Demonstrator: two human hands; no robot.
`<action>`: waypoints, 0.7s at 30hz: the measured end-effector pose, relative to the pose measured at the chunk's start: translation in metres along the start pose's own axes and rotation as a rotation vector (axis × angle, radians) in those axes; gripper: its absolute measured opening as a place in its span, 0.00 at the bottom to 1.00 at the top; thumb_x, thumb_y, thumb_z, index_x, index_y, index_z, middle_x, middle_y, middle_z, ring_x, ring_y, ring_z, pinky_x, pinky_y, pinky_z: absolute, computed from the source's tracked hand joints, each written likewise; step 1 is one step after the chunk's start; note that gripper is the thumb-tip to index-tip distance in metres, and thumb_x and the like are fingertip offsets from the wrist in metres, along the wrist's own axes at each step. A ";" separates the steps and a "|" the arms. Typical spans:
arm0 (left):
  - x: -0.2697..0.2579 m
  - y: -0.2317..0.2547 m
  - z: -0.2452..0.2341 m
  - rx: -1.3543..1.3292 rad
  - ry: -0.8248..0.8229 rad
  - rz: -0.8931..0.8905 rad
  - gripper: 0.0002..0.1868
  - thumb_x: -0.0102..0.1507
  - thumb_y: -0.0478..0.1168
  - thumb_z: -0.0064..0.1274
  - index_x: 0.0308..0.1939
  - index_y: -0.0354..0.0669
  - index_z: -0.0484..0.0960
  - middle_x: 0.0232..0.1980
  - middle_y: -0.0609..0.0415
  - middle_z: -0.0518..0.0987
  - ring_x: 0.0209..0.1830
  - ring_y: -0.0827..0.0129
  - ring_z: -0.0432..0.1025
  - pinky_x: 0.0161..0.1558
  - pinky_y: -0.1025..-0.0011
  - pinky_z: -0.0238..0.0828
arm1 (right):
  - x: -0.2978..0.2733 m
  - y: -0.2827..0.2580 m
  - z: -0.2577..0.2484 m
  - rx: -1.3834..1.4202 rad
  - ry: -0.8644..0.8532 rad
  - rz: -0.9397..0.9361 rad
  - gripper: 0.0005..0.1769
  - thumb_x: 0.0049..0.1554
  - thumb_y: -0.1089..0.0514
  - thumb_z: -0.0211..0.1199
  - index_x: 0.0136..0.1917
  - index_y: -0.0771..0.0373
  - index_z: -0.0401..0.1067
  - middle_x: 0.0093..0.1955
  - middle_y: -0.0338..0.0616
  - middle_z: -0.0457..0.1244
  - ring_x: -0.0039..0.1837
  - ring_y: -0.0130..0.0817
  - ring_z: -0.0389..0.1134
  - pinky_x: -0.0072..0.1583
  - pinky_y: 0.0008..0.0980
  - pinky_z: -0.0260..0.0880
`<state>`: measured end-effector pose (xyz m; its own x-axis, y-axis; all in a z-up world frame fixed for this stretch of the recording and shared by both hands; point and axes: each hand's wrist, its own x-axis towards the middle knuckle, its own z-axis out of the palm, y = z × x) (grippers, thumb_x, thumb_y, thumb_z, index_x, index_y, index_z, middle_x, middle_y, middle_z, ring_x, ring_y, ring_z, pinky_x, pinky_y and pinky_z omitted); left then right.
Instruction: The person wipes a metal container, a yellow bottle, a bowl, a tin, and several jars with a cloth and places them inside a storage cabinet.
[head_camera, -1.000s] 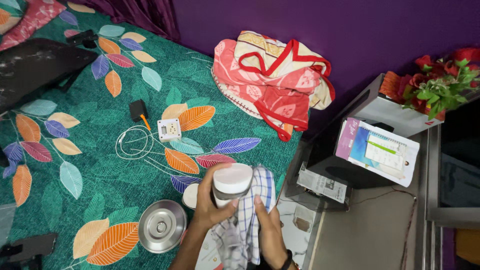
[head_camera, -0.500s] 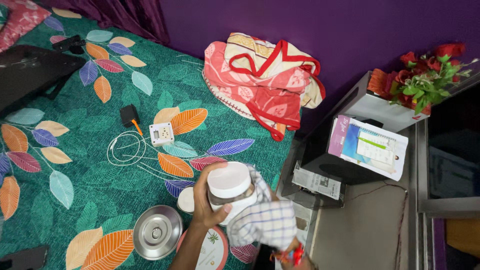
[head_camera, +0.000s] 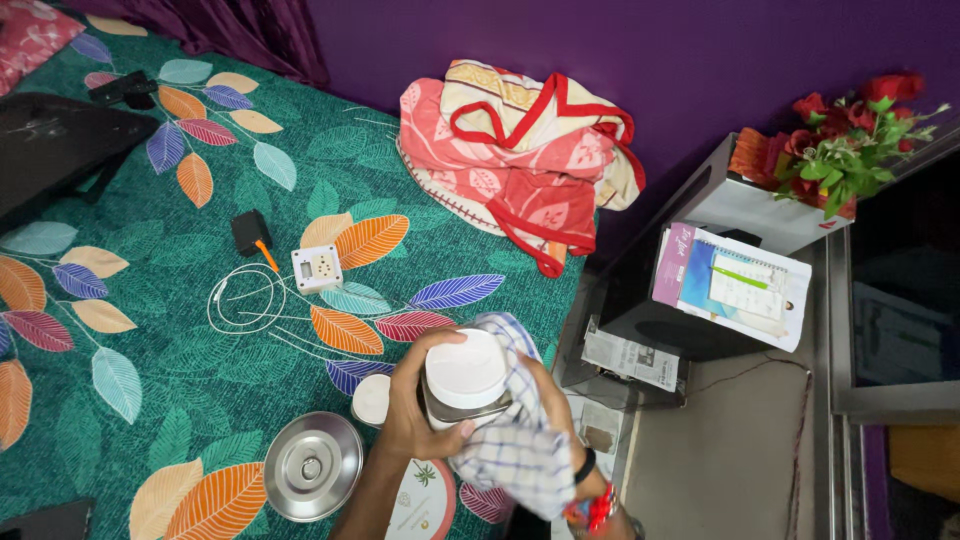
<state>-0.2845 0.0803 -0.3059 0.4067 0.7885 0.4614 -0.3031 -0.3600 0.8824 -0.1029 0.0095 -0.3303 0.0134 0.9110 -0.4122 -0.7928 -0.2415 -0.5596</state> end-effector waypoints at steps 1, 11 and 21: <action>-0.001 -0.002 0.000 -0.001 0.001 0.002 0.43 0.47 0.46 0.65 0.65 0.33 0.71 0.62 0.41 0.74 0.64 0.58 0.72 0.68 0.63 0.67 | 0.002 -0.001 -0.004 -0.101 -0.088 -0.099 0.32 0.61 0.46 0.53 0.70 0.71 0.64 0.65 0.54 0.66 0.63 0.38 0.70 0.64 0.36 0.70; -0.006 -0.009 0.003 -0.100 0.177 -0.113 0.53 0.60 0.65 0.57 0.77 0.33 0.58 0.70 0.42 0.68 0.72 0.57 0.64 0.74 0.62 0.57 | -0.015 0.057 -0.021 -0.744 0.191 -0.702 0.32 0.59 0.48 0.60 0.69 0.72 0.65 0.62 0.56 0.65 0.61 0.42 0.67 0.61 0.40 0.69; -0.012 -0.009 0.017 -0.110 0.253 -0.257 0.48 0.51 0.44 0.71 0.69 0.36 0.61 0.62 0.43 0.73 0.63 0.60 0.69 0.65 0.62 0.66 | -0.020 0.047 0.008 -0.729 0.296 -0.559 0.26 0.66 0.47 0.54 0.61 0.74 0.73 0.53 0.50 0.71 0.53 0.32 0.70 0.56 0.33 0.70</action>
